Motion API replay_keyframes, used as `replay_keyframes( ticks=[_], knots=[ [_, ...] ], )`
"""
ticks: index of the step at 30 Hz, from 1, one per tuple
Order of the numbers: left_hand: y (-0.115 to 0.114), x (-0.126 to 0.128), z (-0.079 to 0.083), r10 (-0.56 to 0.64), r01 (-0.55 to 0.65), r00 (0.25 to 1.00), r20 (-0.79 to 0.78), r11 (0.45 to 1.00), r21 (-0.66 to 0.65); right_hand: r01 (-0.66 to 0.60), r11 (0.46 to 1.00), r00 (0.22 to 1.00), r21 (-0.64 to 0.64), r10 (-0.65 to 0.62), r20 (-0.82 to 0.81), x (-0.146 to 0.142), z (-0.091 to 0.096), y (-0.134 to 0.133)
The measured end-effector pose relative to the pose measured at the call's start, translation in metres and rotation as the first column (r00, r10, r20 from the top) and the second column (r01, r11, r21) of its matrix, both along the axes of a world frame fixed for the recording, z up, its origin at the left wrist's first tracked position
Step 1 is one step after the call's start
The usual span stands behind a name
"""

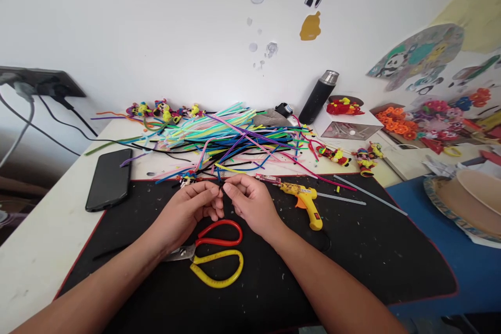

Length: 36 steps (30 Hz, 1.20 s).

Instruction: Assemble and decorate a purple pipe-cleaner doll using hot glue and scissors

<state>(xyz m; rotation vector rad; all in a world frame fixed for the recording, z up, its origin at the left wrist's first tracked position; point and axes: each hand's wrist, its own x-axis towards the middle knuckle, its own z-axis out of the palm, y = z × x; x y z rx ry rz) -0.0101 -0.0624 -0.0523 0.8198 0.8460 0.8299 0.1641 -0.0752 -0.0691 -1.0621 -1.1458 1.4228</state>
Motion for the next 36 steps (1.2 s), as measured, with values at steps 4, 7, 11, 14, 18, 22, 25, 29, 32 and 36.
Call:
replay_keyframes(
  ticks=[4,7,11,14,18,22,25,29,32,36],
  knots=[
    [-0.0004,0.0003,-0.0013,0.002,-0.001,1.000,-0.025,1.000,0.023,0.002,1.000,1.000,-0.010,-0.001,0.030,-0.0004,-0.0002,0.0001],
    [-0.0013,0.0010,-0.0002,0.004,-0.003,0.999,-0.041,0.999,0.035,0.002,1.000,0.999,-0.003,-0.001,0.044,-0.0002,-0.0002,0.0001],
    [-0.0020,0.0019,0.0025,0.006,-0.003,0.998,-0.057,0.999,0.042,0.007,1.000,0.998,0.003,-0.008,0.055,0.0002,-0.0004,0.0002],
    [-0.0018,0.0017,0.0031,0.002,0.001,0.998,-0.063,0.999,0.043,0.011,1.000,0.997,0.005,-0.011,0.075,0.0002,0.0001,0.0001],
    [-0.0017,0.0013,0.0025,-0.002,0.004,0.998,-0.063,0.999,0.033,0.012,1.000,0.995,0.015,-0.014,0.094,0.0002,0.0004,-0.0004],
    [-0.0016,0.0013,0.0035,-0.016,0.017,0.998,-0.056,0.999,0.028,0.007,1.000,0.995,0.029,-0.010,0.102,0.0007,-0.0009,-0.0012],
    [-0.0012,0.0009,0.0038,-0.022,0.024,0.999,-0.048,0.999,0.026,0.007,0.999,0.993,0.040,-0.012,0.114,0.0011,-0.0013,-0.0016],
    [-0.0009,-0.0004,0.0025,-0.031,0.032,0.998,-0.053,0.999,0.015,0.008,0.999,0.992,0.049,-0.014,0.124,0.0009,-0.0009,-0.0017],
    [-0.0010,-0.0004,0.0029,-0.037,0.037,0.998,-0.053,0.999,0.005,0.014,0.999,0.990,0.052,-0.021,0.140,0.0008,-0.0018,-0.0019],
    [-0.0015,0.0003,0.0053,-0.038,0.038,0.998,-0.056,0.999,-0.001,0.008,0.998,0.988,0.067,-0.018,0.154,0.0015,-0.0055,-0.0022]
  ],
)
